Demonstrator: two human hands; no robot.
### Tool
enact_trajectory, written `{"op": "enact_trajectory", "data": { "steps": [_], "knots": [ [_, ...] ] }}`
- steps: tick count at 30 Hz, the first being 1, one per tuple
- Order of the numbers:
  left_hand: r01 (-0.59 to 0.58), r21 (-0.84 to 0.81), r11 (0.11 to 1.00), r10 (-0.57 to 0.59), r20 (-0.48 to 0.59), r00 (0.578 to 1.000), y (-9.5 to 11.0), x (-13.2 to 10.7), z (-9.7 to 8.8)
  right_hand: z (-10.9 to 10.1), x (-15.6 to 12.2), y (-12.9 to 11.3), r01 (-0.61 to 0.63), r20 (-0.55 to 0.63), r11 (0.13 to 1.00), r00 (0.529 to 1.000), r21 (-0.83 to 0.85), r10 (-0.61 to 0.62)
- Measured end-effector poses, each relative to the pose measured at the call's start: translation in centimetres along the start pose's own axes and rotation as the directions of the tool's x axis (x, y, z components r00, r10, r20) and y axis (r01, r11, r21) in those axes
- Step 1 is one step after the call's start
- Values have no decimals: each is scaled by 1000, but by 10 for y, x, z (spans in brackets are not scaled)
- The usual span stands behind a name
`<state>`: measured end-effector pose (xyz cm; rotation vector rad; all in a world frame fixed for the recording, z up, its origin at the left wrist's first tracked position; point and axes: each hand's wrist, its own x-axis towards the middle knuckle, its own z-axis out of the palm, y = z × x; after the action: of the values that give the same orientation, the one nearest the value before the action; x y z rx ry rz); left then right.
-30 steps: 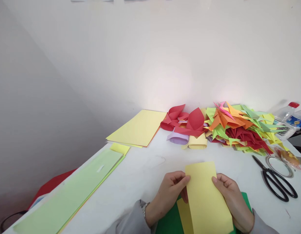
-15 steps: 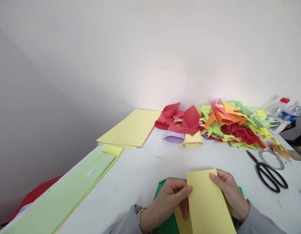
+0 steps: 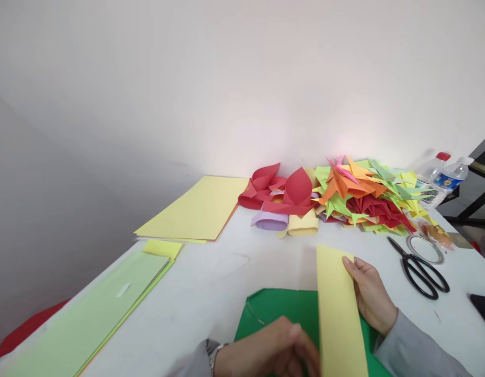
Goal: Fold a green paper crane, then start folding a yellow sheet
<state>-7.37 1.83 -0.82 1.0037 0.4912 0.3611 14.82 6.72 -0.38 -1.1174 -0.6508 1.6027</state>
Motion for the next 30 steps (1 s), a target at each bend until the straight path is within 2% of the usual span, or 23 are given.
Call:
{"op": "enact_trajectory", "data": {
  "steps": [3,5,8,11,14,20,30],
  "knots": [
    [-48,-124,991,33,-121,992,2,8,-1,-3,0,9,64,-28,989,997,-132,-68],
    [-98,-138,986,61,-248,967,6,13,-2,-3,-1,12,92,-23,971,995,-221,-100],
    [-153,-67,986,101,-492,865,9,19,-5,0,-5,15,98,31,947,995,-305,-93],
    [-188,-4,982,143,-631,763,10,23,-9,4,-7,15,98,94,941,993,-325,-70],
    [-192,34,981,164,-673,721,10,24,-10,5,-8,16,95,139,944,989,-315,-53],
    [-159,65,985,160,-686,710,10,24,-9,1,-5,20,90,110,961,992,-260,-63],
    [-147,110,983,181,-709,681,9,25,-9,-4,-2,24,103,102,954,992,-282,-77]
  ]
}}
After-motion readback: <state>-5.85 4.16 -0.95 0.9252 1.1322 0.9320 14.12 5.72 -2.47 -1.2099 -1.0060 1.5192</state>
